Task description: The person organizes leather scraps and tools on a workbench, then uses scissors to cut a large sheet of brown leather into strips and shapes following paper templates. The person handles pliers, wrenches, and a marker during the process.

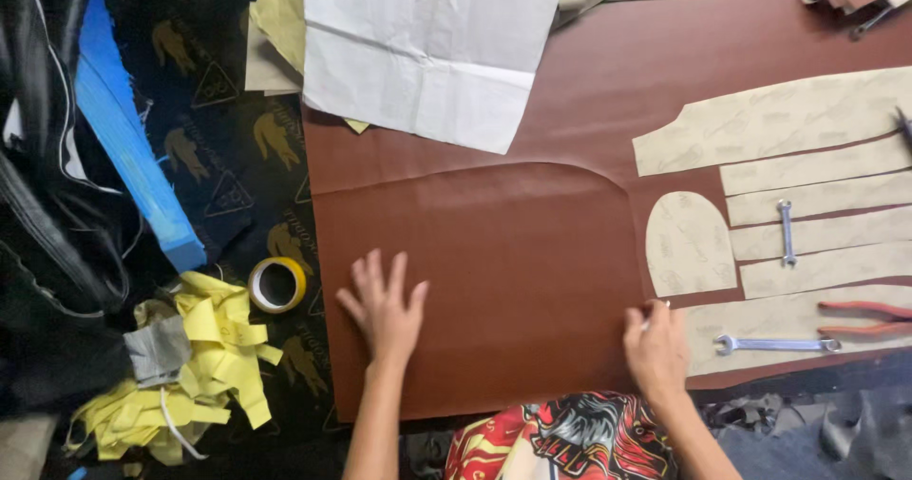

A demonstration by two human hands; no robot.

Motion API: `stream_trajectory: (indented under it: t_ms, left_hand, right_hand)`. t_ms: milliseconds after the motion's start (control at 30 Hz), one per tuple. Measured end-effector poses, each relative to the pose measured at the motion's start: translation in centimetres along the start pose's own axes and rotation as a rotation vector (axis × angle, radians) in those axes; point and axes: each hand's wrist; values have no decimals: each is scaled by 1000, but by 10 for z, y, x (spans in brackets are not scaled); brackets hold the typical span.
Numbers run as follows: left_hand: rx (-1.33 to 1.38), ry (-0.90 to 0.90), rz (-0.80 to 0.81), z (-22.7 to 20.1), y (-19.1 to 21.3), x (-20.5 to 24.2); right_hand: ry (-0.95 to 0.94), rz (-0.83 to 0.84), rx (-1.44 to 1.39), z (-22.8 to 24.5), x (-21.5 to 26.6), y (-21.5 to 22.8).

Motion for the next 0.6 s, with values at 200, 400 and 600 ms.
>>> stream_trajectory:
  t_ms: [200, 400, 600]
  left_hand:
    - [57, 605, -92, 49, 24, 50]
    - [491, 606, -98, 105, -9, 59]
    - [1007, 689, -382, 40, 6, 104]
  right_hand:
    - [-83, 121, 20, 21, 5, -9]
    - [347, 17, -258, 103, 10, 64]
    - [847, -259, -275, 236, -51, 153]
Point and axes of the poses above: each hand's wrist, its own x-axis away from the middle knuckle, its own y-axis out of the back of the hand, z = x × y, and after that the axes turned 11 degrees about -y, right-handed
